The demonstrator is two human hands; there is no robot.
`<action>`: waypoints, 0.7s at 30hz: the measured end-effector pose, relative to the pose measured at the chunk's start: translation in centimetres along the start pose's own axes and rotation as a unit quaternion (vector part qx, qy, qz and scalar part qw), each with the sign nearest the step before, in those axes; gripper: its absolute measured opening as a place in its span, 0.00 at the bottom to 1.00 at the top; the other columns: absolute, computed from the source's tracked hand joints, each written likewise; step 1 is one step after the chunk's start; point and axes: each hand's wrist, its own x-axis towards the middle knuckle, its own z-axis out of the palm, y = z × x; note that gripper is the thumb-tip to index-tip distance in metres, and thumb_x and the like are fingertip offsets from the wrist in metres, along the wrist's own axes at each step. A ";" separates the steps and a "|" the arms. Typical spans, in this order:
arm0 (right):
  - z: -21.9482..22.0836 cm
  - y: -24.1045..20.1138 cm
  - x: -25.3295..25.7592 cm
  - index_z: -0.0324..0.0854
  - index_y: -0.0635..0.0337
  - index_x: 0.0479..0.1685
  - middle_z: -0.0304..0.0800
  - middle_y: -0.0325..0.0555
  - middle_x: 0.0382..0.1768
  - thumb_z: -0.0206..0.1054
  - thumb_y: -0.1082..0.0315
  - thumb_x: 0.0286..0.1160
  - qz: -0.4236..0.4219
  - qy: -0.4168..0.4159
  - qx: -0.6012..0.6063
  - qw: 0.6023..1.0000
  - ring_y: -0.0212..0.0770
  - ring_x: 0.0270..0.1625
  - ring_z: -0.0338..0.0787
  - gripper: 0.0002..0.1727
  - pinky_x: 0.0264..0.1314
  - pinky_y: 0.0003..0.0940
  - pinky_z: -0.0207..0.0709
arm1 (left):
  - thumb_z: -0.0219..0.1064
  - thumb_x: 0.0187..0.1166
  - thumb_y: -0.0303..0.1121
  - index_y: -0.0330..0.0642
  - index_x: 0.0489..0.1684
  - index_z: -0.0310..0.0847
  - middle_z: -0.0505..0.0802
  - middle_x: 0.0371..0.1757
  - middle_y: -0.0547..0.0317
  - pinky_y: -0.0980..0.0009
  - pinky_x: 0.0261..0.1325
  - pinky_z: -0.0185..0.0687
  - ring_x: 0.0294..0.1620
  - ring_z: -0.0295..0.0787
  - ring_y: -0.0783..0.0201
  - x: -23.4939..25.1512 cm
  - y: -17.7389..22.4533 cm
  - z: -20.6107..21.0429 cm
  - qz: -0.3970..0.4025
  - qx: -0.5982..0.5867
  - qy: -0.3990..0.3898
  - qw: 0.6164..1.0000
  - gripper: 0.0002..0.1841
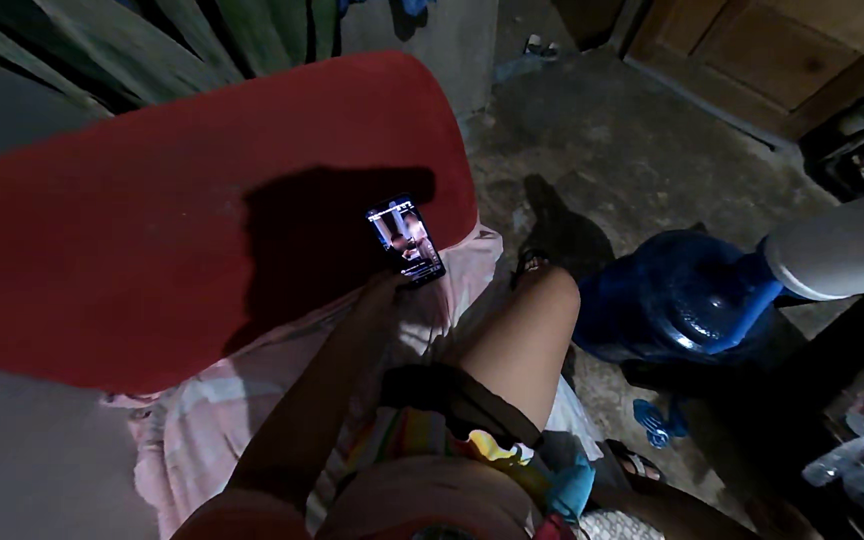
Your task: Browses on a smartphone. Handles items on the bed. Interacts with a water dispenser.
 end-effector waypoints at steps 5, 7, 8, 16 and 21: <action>1.2 2.0 3.1 0.76 0.73 0.74 0.84 0.76 0.64 0.56 0.59 0.92 -0.038 -0.044 0.014 0.998 0.69 0.67 0.84 0.25 0.75 0.64 0.70 | 0.59 0.85 0.25 0.32 0.68 0.73 0.84 0.53 0.51 0.69 0.51 0.79 0.45 0.80 0.67 -0.2 -0.1 -0.4 0.011 0.023 -0.017 1.000 0.16; 1.4 2.2 2.9 0.76 0.73 0.74 0.85 0.75 0.63 0.55 0.60 0.92 -0.033 -0.033 0.031 0.998 0.67 0.65 0.85 0.25 0.74 0.62 0.71 | 0.59 0.85 0.24 0.31 0.68 0.72 0.84 0.53 0.51 0.70 0.50 0.78 0.44 0.79 0.68 0.0 -0.2 -0.3 0.009 0.021 -0.012 1.000 0.16; 1.4 2.2 2.8 0.76 0.73 0.74 0.85 0.74 0.62 0.54 0.60 0.92 -0.032 -0.030 0.042 0.998 0.65 0.63 0.86 0.25 0.72 0.61 0.72 | 0.59 0.84 0.23 0.30 0.67 0.73 0.84 0.51 0.51 0.71 0.49 0.79 0.43 0.79 0.68 0.2 -0.3 -0.3 0.012 0.016 -0.011 1.000 0.15; 1.3 2.1 1.6 0.73 0.74 0.75 0.85 0.74 0.61 0.53 0.61 0.93 -0.032 -0.016 0.094 0.995 0.60 0.60 0.88 0.25 0.68 0.57 0.76 | 0.56 0.85 0.24 0.30 0.67 0.73 0.84 0.53 0.48 0.69 0.51 0.79 0.46 0.80 0.67 0.3 -0.3 -1.2 0.021 0.078 -0.046 0.996 0.15; 1.4 2.1 1.8 0.73 0.74 0.75 0.84 0.73 0.62 0.53 0.61 0.93 -0.035 -0.015 0.091 0.995 0.61 0.61 0.87 0.25 0.69 0.56 0.75 | 0.57 0.80 0.19 0.32 0.60 0.75 0.83 0.45 0.55 0.72 0.46 0.78 0.39 0.78 0.70 1.5 -1.3 -1.9 0.043 0.052 -0.063 0.996 0.13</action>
